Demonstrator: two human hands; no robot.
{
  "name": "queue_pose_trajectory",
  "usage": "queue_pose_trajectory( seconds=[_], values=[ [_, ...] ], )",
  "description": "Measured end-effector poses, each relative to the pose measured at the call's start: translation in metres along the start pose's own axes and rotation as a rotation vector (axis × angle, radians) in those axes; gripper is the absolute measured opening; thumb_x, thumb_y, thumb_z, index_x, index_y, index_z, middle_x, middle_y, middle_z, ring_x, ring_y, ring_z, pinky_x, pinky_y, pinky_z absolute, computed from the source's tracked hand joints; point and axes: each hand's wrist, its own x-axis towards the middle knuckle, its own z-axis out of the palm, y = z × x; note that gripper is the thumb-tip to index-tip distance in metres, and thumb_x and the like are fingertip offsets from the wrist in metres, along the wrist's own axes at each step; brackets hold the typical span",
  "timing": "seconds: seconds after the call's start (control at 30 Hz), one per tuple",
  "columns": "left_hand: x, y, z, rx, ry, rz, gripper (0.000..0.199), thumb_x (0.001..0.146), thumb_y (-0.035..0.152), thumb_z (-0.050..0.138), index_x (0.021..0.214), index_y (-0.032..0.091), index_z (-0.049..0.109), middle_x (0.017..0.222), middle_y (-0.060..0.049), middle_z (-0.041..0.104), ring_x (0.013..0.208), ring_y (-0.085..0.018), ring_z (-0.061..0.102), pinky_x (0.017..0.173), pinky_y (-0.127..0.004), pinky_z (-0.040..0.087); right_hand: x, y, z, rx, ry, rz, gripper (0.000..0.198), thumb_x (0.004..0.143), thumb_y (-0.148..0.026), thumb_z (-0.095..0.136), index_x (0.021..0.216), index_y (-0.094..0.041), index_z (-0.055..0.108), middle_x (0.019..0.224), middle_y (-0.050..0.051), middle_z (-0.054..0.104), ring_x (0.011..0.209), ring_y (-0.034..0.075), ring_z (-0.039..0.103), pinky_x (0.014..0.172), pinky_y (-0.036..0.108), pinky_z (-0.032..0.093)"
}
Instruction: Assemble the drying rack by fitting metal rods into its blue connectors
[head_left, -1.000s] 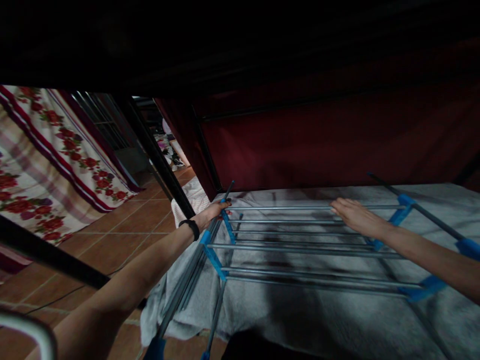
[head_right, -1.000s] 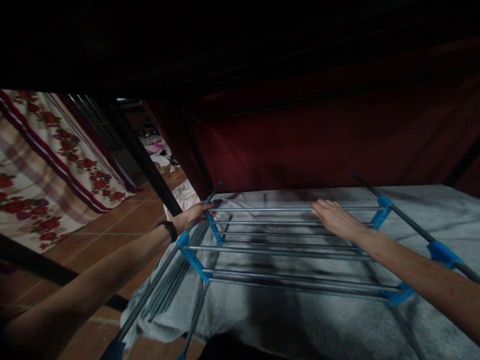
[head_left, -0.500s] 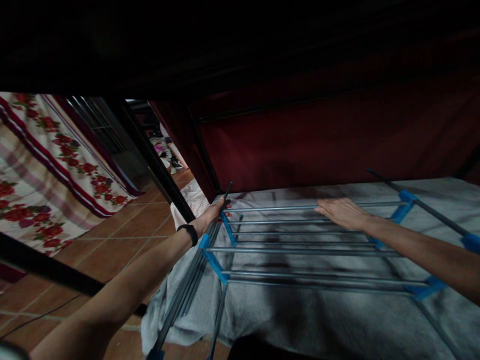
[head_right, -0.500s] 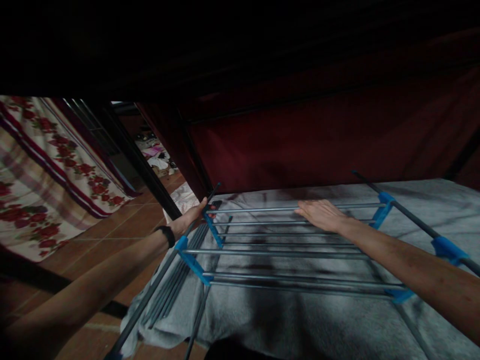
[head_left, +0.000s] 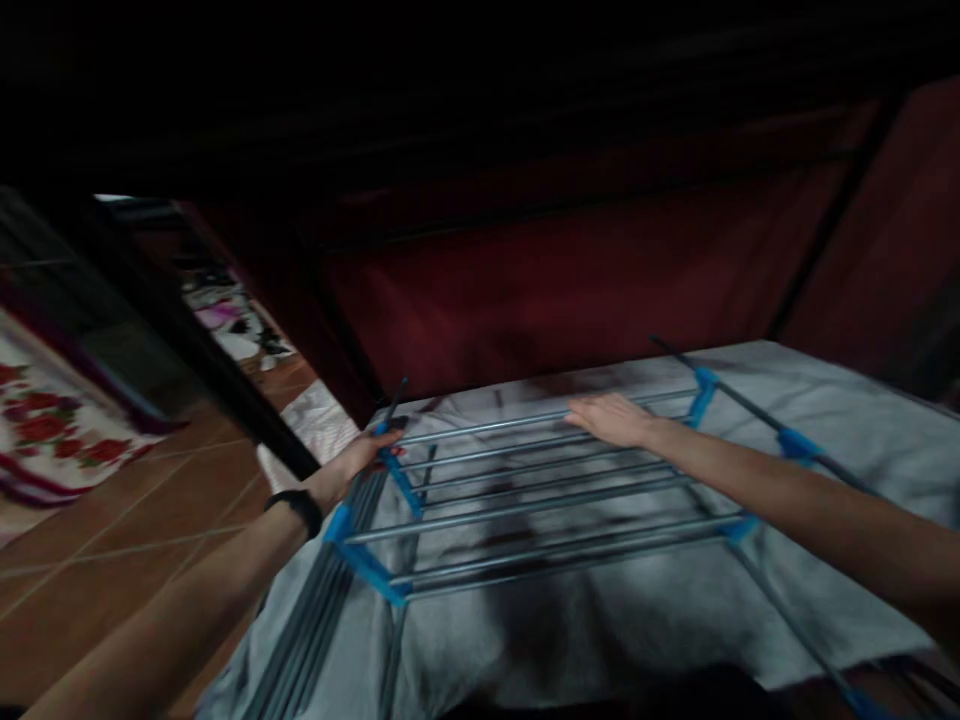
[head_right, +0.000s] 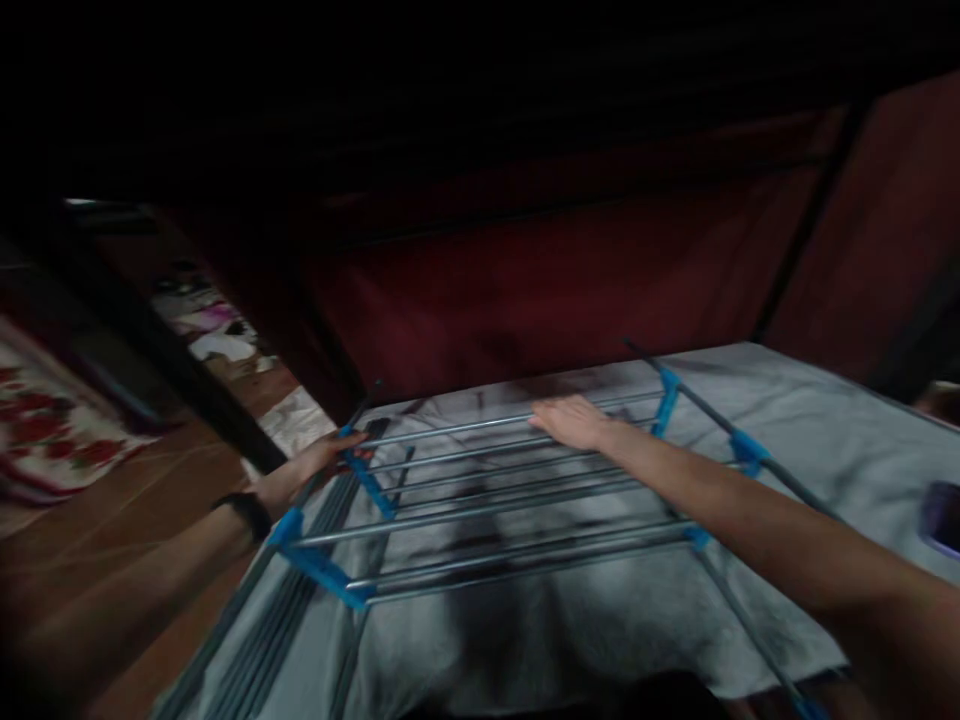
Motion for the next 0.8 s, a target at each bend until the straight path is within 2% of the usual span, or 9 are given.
queue_pose_trajectory(
  seconds=[0.13,0.2,0.3,0.4,0.57,0.73,0.8],
  values=[
    [0.026,-0.001,-0.011,0.069,0.052,-0.046,0.043,0.056,0.043,0.087,0.084,0.024,0.06,0.066,0.003,0.066,0.079,-0.02,0.068,0.068,-0.027,0.049,0.003,0.0,-0.011,0.011,-0.042,0.023,0.039,0.103,-0.044,0.03,0.109,-0.018,0.059,0.114,0.012,0.07,0.104,0.023,0.067,0.082,0.03,0.045],
    [0.032,0.0,-0.014,0.101,0.004,-0.062,0.045,0.055,0.045,0.087,0.086,0.026,0.061,0.07,0.003,0.069,0.083,-0.02,0.068,0.069,-0.027,0.048,0.004,0.002,-0.012,0.016,-0.048,0.035,0.04,0.103,-0.045,0.029,0.111,-0.018,0.059,0.115,0.012,0.07,0.105,0.022,0.067,0.083,0.03,0.046],
    [0.029,0.002,-0.014,0.131,0.001,-0.059,0.048,0.049,0.051,0.088,0.085,0.03,0.064,0.07,0.004,0.071,0.086,-0.021,0.069,0.072,-0.029,0.049,0.002,0.002,-0.012,0.006,-0.031,0.019,0.044,0.103,-0.046,0.027,0.111,-0.017,0.059,0.113,0.013,0.07,0.103,0.023,0.068,0.082,0.031,0.047],
    [0.026,0.005,-0.011,0.133,0.057,-0.038,0.053,0.042,0.056,0.089,0.081,0.031,0.064,0.069,0.005,0.071,0.087,-0.021,0.069,0.071,-0.03,0.049,0.001,0.001,-0.011,-0.005,-0.015,-0.011,0.044,0.104,-0.045,0.026,0.111,-0.016,0.058,0.112,0.013,0.07,0.102,0.025,0.068,0.08,0.033,0.048],
    [0.028,0.003,-0.01,0.138,0.046,-0.064,0.058,0.031,0.055,0.09,0.078,0.033,0.063,0.067,0.006,0.071,0.091,-0.023,0.069,0.069,-0.03,0.051,0.001,0.003,-0.013,-0.023,-0.009,-0.016,0.045,0.103,-0.046,0.025,0.113,-0.016,0.057,0.114,0.014,0.07,0.103,0.025,0.068,0.081,0.033,0.048],
    [0.027,0.0,-0.008,0.157,0.08,0.021,0.059,0.029,0.064,0.088,0.074,0.037,0.062,0.066,0.011,0.07,0.091,-0.023,0.07,0.069,-0.033,0.052,0.002,0.004,-0.015,-0.024,-0.023,-0.019,0.046,0.103,-0.048,0.024,0.114,-0.017,0.056,0.115,0.013,0.069,0.104,0.023,0.067,0.082,0.033,0.049],
    [0.026,0.003,-0.006,0.162,0.068,0.0,0.06,0.027,0.067,0.087,0.074,0.037,0.063,0.068,0.012,0.072,0.093,-0.024,0.07,0.068,-0.034,0.052,0.002,0.005,-0.016,-0.021,-0.025,-0.019,0.047,0.103,-0.049,0.023,0.114,-0.017,0.056,0.115,0.013,0.069,0.104,0.023,0.067,0.081,0.033,0.049]
  ],
)
